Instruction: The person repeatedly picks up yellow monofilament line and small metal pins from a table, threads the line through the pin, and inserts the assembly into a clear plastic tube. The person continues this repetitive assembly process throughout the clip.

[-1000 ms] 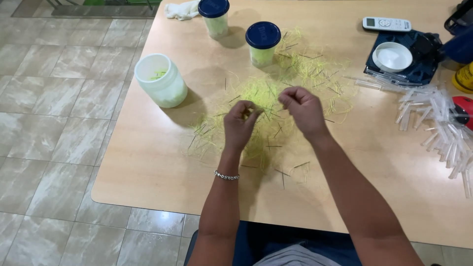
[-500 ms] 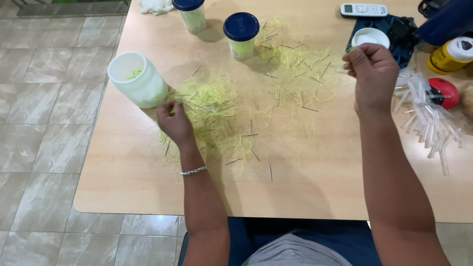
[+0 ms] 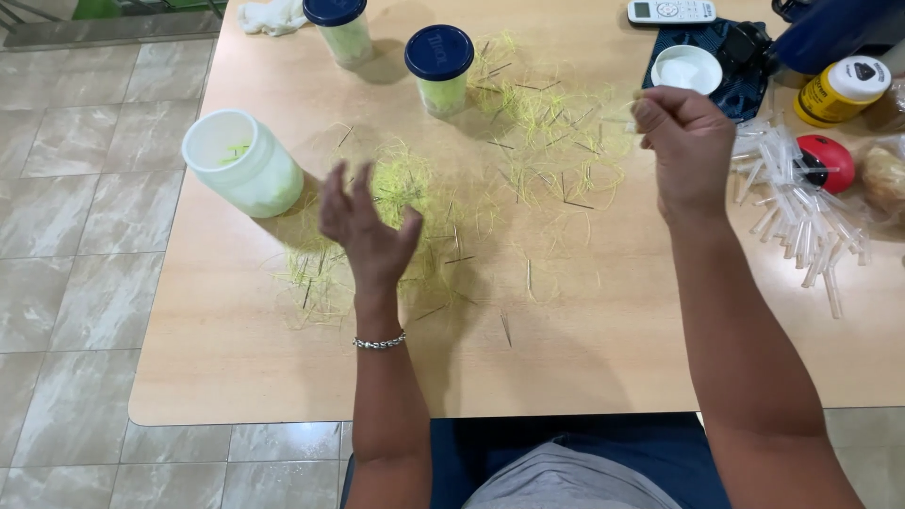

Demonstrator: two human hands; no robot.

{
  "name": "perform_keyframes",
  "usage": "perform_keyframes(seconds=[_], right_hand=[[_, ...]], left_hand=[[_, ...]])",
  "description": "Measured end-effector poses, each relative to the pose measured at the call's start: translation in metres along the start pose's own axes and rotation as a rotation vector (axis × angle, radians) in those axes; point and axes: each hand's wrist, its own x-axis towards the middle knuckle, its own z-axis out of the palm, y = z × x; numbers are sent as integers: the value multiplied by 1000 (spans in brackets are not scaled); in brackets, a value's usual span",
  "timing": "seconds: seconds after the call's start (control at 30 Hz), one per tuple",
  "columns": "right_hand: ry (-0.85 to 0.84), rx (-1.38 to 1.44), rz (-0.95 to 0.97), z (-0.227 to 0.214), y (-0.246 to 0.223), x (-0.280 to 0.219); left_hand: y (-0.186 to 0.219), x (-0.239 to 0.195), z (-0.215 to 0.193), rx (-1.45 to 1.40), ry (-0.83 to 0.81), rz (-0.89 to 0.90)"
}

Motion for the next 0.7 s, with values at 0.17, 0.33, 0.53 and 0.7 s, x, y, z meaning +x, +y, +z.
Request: perform_keyframes(seconds=[0.17, 0.33, 0.53, 0.7], right_hand=[[-106, -34, -39, 24, 0, -17], [-233, -108, -23, 46, 1, -38], [-514, -222, -121, 71, -20, -62], [-391, -218, -222, 60, 0, -59]], left_hand=[[15, -10, 15, -129, -216, 133], [47, -20, 11, -611, -132, 217], [53, -30, 32, -919, -249, 168], [44, -26, 36, -974, -288, -1]])
